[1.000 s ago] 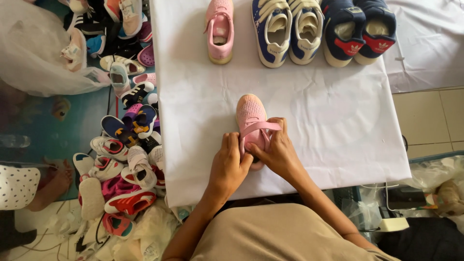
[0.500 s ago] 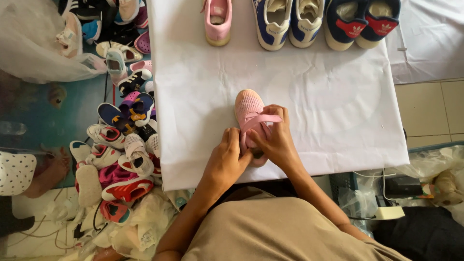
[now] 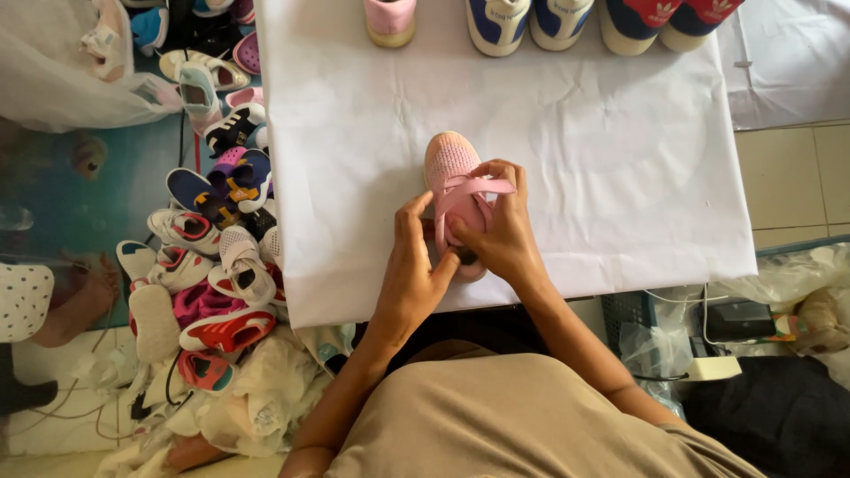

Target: The person is preparing a pink shoe by inspecting the interior and then inserting white stuffing material to maintain its shape.

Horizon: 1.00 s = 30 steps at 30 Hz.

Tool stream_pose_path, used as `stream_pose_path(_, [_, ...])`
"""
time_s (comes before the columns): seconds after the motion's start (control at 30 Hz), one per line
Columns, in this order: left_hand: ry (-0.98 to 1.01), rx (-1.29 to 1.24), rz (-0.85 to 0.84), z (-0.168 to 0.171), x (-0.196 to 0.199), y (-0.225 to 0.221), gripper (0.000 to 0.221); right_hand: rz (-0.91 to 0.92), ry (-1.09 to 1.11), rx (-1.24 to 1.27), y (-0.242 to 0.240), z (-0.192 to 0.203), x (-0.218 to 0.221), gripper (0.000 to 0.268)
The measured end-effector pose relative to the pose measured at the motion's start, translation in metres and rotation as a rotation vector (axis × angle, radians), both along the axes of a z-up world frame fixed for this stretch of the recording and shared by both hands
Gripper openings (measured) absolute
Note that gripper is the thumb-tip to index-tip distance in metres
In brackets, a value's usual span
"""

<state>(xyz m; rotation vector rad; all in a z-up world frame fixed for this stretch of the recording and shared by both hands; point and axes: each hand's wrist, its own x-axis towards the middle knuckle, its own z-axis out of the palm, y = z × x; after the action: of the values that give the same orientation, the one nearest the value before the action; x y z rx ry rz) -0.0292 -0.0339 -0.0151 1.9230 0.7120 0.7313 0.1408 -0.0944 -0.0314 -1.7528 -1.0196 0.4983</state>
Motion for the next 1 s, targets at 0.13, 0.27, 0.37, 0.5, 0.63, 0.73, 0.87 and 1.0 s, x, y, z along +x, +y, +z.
stream_pose_path(0.13, [-0.115,0.056,0.011,-0.004,0.002,-0.001,0.081,0.032,-0.033,0.008,0.003,0.005,0.002,0.069])
stream_pose_path(0.27, [-0.095,0.159,0.05,-0.01,0.003,-0.003,0.084,0.05,-0.022,-0.007,0.004,0.014,0.002,0.072])
stream_pose_path(0.37, [-0.156,0.172,0.0,-0.02,0.005,-0.001,0.087,0.041,-0.035,-0.021,0.003,0.013,-0.001,0.07])
stream_pose_path(0.5, [-0.187,0.19,-0.007,-0.023,0.004,0.007,0.087,0.032,-0.027,-0.007,0.01,0.015,-0.005,0.072])
stream_pose_path(0.63, [-0.207,0.16,-0.025,-0.023,0.0,0.009,0.089,0.066,-0.045,0.041,0.008,0.009,-0.005,0.072])
stream_pose_path(0.73, [-0.206,0.181,-0.035,-0.028,0.001,0.01,0.088,0.108,-0.133,0.067,0.007,0.003,0.004,0.069])
stream_pose_path(0.87, [-0.204,0.177,-0.041,-0.028,0.002,0.009,0.088,0.122,-0.165,0.098,0.005,-0.003,0.007,0.063])
stream_pose_path(1.0, [-0.19,0.19,-0.036,-0.03,0.002,0.008,0.085,0.145,-0.211,0.159,0.004,0.0,0.006,0.045])
